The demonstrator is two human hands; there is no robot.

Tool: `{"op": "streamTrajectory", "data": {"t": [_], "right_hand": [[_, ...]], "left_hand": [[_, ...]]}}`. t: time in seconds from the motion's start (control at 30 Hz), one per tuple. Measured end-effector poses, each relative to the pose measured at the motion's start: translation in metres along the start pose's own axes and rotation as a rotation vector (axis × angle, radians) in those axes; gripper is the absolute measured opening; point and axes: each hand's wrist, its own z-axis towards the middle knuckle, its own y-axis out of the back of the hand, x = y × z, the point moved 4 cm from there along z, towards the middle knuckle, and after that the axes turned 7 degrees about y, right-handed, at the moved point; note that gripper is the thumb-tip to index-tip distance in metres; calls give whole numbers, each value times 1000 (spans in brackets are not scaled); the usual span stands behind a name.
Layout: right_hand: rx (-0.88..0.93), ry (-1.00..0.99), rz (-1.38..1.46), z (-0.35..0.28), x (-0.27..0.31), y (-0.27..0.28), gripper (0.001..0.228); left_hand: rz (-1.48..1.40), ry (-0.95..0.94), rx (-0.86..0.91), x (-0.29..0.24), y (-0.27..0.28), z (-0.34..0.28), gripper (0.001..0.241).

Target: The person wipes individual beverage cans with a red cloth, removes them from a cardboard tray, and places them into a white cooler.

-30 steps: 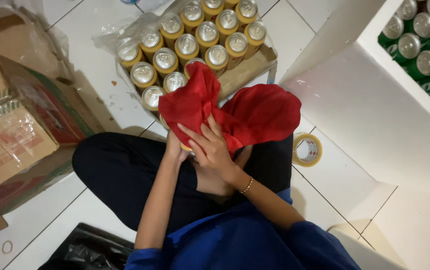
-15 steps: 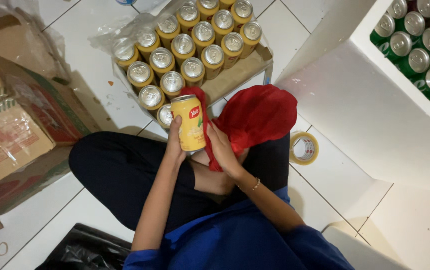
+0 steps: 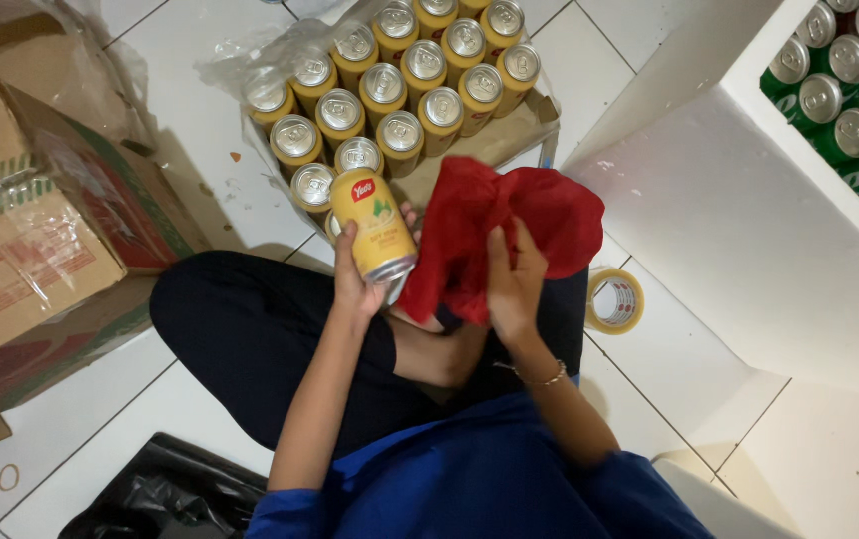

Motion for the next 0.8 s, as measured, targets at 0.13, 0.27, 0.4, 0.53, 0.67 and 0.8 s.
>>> {"op": "streamTrajectory", "data": {"t": [0.13, 0.27, 0.4, 0.53, 0.67, 0.8], "right_hand": [[358, 786, -423, -25, 42, -90, 52], [438, 919, -302, -1, 103, -102, 40], [462, 472, -53, 29, 67, -101, 36], [438, -36, 202, 21, 102, -91, 56], [411, 3, 311, -22, 79, -85, 52], [406, -144, 362, -63, 40, -81, 52]], "left_hand": [[211, 89, -321, 4, 26, 0, 84], [250, -11, -138, 2, 29, -1, 70], [199, 50, -134, 6, 36, 8, 86], [215, 19, -184, 3, 39, 7, 90], [130, -2, -239, -7, 39, 8, 92], [96, 17, -234, -11, 37, 8, 89]]}}
